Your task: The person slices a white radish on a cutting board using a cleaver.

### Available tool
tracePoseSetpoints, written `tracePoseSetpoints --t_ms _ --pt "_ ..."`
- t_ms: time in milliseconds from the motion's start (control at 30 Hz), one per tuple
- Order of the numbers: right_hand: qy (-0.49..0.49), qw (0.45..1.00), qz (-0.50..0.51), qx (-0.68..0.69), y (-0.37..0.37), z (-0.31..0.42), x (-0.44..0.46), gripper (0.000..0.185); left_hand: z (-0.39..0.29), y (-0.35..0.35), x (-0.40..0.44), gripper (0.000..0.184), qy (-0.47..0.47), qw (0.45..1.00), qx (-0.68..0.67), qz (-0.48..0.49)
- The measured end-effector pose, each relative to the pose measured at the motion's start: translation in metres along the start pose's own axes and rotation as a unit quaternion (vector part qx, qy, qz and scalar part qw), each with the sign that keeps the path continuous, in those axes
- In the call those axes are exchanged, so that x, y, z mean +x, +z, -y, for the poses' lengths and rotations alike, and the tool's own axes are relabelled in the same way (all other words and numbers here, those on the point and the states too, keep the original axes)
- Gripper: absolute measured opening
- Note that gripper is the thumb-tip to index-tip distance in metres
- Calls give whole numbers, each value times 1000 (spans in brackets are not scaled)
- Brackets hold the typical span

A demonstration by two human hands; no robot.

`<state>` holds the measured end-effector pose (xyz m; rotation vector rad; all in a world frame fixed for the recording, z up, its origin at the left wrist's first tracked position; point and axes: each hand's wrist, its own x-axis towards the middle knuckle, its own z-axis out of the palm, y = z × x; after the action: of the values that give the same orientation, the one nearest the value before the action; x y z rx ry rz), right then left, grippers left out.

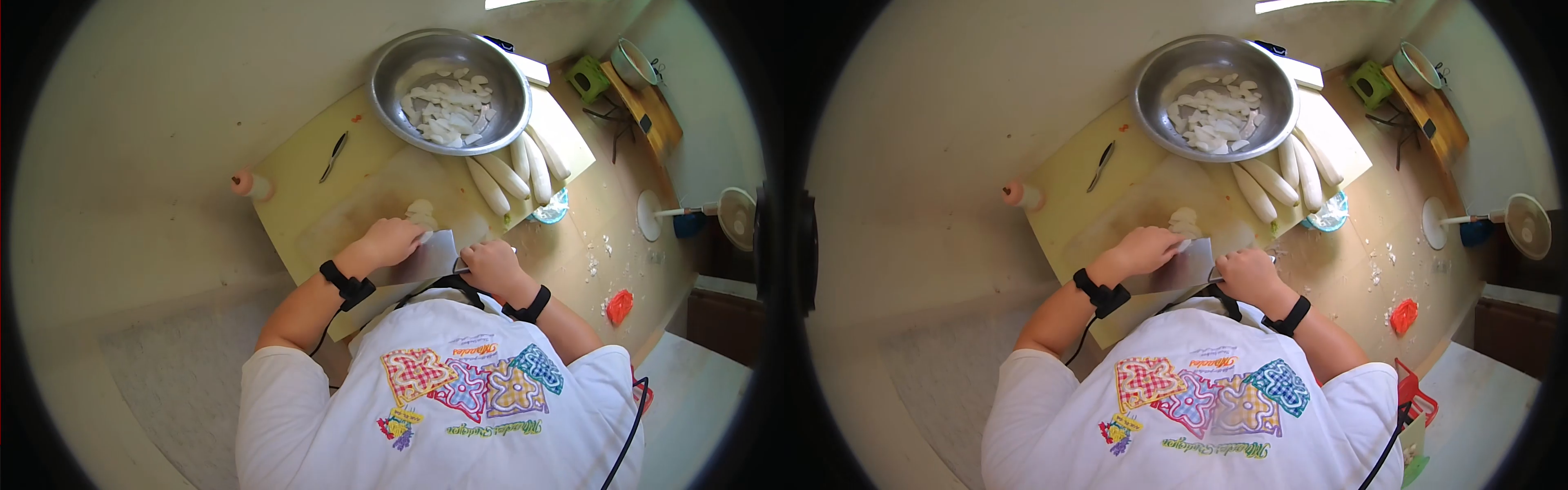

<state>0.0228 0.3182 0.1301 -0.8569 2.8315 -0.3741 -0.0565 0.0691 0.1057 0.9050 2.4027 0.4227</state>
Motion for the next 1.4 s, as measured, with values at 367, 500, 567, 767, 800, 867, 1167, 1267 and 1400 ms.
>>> tracePoseSetpoints --t_ms 367,500,567,767,800,867,1167,1267,1400 --pt "61 997 36 10 16 1 -26 19 16 16 26 29 6 984 -177 8" --pt "60 998 15 29 21 1 -42 18 25 14 40 32 -51 980 -189 21" --pt "72 997 9 30 24 1 -51 18 53 37 55 33 -37 975 -213 -59" --pt "125 991 25 32 29 -3 -78 16 53 32 73 30 -44 986 -154 -44" --pt "137 990 21 37 28 -4 -82 16 55 34 77 30 -42 986 -153 -41" --pt "151 988 17 42 29 -5 -88 16 61 40 84 28 -40 988 -140 -53" --pt "176 982 15 67 35 -14 -99 22 49 30 57 28 -18 995 -86 -49" --pt "172 983 12 60 37 -16 -98 17 49 47 53 30 2 998 -62 -34" --pt "171 982 53 58 33 -19 -100 18 37 69 64 30 37 996 -61 -49"
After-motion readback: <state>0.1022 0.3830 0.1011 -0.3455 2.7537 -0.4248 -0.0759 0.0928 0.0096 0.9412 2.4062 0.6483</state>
